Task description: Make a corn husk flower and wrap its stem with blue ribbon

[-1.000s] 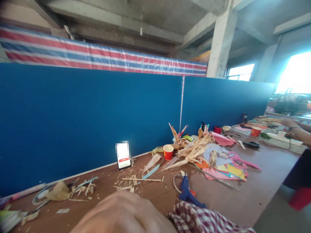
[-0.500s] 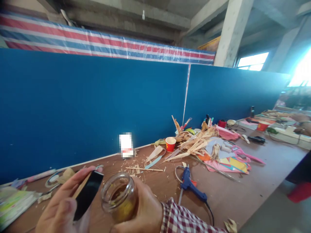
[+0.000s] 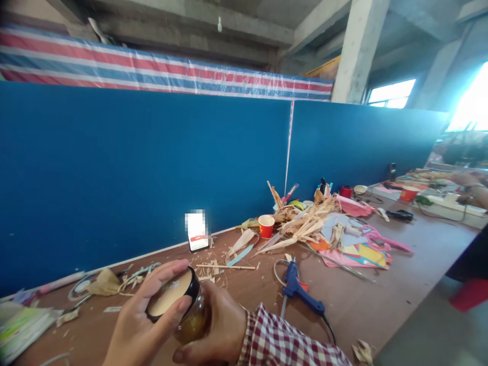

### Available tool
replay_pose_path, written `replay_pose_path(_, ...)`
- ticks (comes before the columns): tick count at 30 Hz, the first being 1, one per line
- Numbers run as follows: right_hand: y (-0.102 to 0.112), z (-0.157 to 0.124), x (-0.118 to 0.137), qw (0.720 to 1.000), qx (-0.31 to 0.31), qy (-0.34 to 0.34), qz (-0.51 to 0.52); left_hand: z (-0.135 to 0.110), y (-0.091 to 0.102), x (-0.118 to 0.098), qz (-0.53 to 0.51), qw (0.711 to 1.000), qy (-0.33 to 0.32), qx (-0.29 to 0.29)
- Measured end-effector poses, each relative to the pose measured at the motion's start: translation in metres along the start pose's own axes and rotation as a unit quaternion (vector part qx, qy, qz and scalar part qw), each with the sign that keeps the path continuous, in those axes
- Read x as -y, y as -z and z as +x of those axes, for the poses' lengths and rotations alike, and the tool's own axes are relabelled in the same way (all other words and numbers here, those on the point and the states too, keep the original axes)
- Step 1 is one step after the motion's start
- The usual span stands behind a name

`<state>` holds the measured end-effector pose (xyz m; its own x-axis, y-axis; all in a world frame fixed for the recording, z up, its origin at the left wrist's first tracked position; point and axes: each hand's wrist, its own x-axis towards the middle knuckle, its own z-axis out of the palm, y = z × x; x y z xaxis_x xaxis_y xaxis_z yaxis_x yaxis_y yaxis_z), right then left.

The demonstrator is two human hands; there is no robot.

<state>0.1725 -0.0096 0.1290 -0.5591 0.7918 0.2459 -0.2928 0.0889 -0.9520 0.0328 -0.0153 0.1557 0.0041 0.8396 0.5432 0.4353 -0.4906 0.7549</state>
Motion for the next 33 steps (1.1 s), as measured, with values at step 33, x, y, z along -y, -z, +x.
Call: replay_pose_path(33, 0.024, 0.004, -0.002, 0.971, 0.172, -0.081, 0.146, 0.01, -0.007, 0.056, -0.333, 0.925, 0.177, -0.036)
